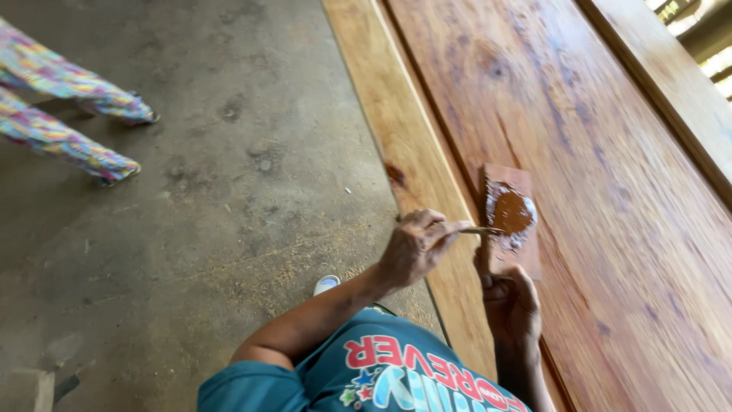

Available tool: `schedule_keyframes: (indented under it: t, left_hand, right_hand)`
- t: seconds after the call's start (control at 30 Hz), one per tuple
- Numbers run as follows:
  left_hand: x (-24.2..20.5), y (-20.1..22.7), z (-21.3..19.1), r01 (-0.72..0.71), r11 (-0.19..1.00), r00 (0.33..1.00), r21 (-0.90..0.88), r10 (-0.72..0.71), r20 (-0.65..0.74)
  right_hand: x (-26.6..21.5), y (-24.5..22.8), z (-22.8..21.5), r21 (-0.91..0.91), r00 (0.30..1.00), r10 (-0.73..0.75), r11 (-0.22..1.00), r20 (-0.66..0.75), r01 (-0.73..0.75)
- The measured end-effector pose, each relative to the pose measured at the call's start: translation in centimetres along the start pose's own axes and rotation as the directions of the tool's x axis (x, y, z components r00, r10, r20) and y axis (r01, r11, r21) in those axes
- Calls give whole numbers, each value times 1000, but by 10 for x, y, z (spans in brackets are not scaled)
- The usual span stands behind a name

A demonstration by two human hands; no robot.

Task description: Repairing a wooden door by applying wood filler to cracks and grooves.

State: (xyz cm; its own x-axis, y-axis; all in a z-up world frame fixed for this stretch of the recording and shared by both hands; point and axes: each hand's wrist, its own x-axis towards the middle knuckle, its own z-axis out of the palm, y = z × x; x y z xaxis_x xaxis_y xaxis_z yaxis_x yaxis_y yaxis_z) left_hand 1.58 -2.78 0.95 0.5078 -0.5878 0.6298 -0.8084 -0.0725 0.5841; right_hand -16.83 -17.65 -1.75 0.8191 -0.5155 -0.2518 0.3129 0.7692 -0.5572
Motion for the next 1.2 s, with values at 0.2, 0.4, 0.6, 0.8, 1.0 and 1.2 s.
schedule_keyframes:
  t: [0.2,0.4,0.6,0.8,1.0,1.2]
  left_hand:
    - [11,-21,17,-121,991,992,-62,120,-23]
    - [17,-19,15,-165,983,985,-76,169,41]
    - [13,0,19,-188,973,980,-137,195,45]
    - [-6,-19,51,-164,984,986,-65,165,22]
    - [-1,-15,-4,-31,999,998,32,33,-54]
    - [0,21,-23,-23,989,994,-146,6,-111]
  right_hand:
    - [-1,5,24,86,988,-149,986,52,144]
    - [-4,14,19,73,965,-250,967,78,244]
    - [-25,9,34,233,956,-268,944,119,236]
    - [-19,-2,11,117,968,-241,966,67,232]
    - [-12,11,-24,-38,963,-33,999,-266,24]
    - [-33,12,64,37,964,-215,974,-157,223]
